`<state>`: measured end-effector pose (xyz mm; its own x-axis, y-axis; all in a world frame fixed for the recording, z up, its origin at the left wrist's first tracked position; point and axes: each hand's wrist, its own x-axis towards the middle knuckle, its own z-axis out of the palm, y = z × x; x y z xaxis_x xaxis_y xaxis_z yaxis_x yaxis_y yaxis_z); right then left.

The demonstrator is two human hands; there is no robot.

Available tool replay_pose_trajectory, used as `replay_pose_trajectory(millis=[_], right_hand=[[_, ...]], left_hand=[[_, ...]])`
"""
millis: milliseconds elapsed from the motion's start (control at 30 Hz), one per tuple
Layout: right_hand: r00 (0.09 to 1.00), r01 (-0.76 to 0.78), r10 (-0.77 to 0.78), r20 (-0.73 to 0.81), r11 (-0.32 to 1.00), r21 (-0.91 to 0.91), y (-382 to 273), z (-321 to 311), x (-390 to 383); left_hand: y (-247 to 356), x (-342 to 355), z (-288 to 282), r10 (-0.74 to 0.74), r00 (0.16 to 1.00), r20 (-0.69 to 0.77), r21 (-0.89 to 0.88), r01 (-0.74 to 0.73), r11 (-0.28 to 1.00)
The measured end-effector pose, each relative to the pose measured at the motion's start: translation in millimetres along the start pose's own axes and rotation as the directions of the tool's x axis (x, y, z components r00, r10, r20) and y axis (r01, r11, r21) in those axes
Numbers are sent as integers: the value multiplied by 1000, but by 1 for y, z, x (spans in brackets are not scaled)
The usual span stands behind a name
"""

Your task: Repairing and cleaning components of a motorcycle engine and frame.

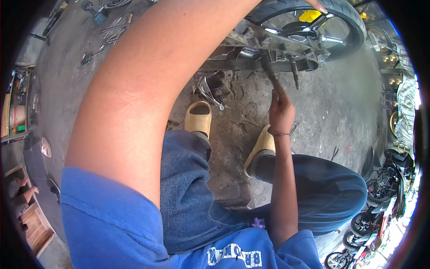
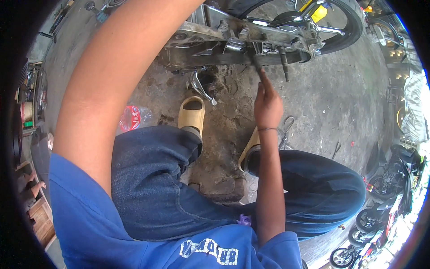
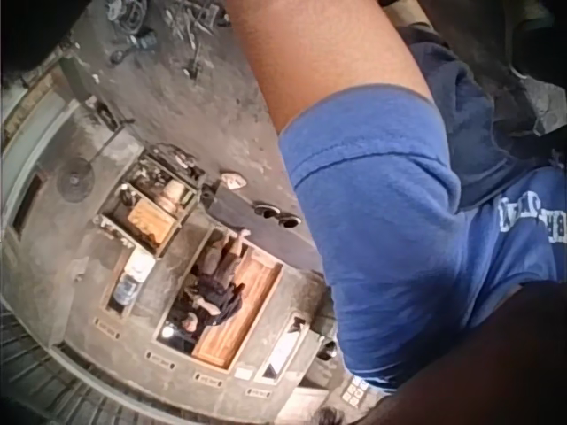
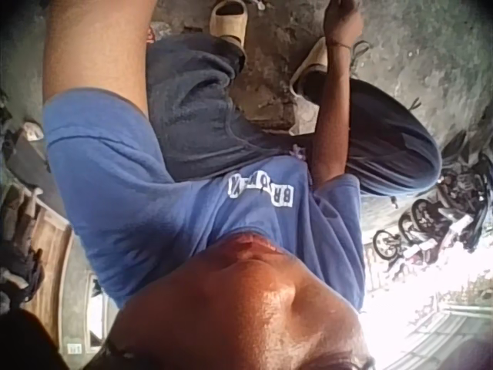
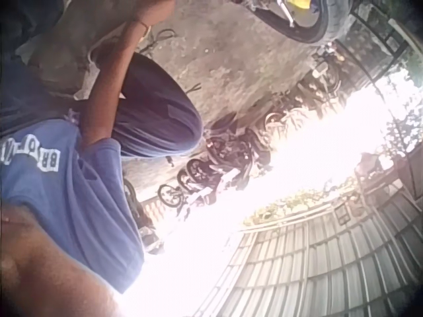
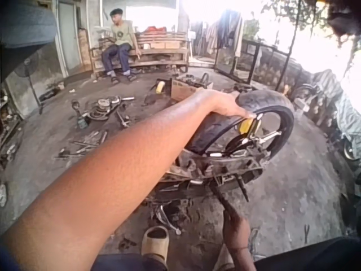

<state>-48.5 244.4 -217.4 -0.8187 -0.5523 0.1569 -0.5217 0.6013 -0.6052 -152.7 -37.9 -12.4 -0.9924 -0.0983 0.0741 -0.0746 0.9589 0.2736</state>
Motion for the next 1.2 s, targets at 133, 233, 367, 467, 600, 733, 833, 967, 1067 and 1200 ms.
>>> replay_pose_trajectory(millis=[133,233,367,467,600,733,833,967,1067,1200], right_hand=[[997,12,-14,-78,999,-33,16,7,7],[998,8,-7,-58,1000,9,24,13,6],[999,34,-34,10,999,41,22,5,14],[995,-41,37,87,998,46,9,-12,11],[933,-265,254,253,964,9,-9,-35,5],[999,-29,32,-38,996,85,33,-22,25],[999,11,-7,-34,992,127,32,-8,25],[1000,8,-7,-7,985,170,32,-8,22],[994,-94,81,67,973,210,26,-15,19],[997,-73,63,50,972,222,28,-5,17]], left_hand=[[3,2,2,14,999,39,-41,-12,999],[5,3,6,-3,999,32,-130,8,992],[-4,6,6,17,998,52,-164,-8,986],[14,10,-5,-114,978,174,-137,139,981],[57,10,-39,-524,730,438,75,551,831],[75,19,-42,-557,706,437,138,559,818],[17,17,-11,-290,927,236,42,289,957],[-13,15,12,13,1000,22,-50,-12,999],[1,6,12,-49,996,79,-218,66,974],[2,-9,3,17,999,51,-252,-4,968]])
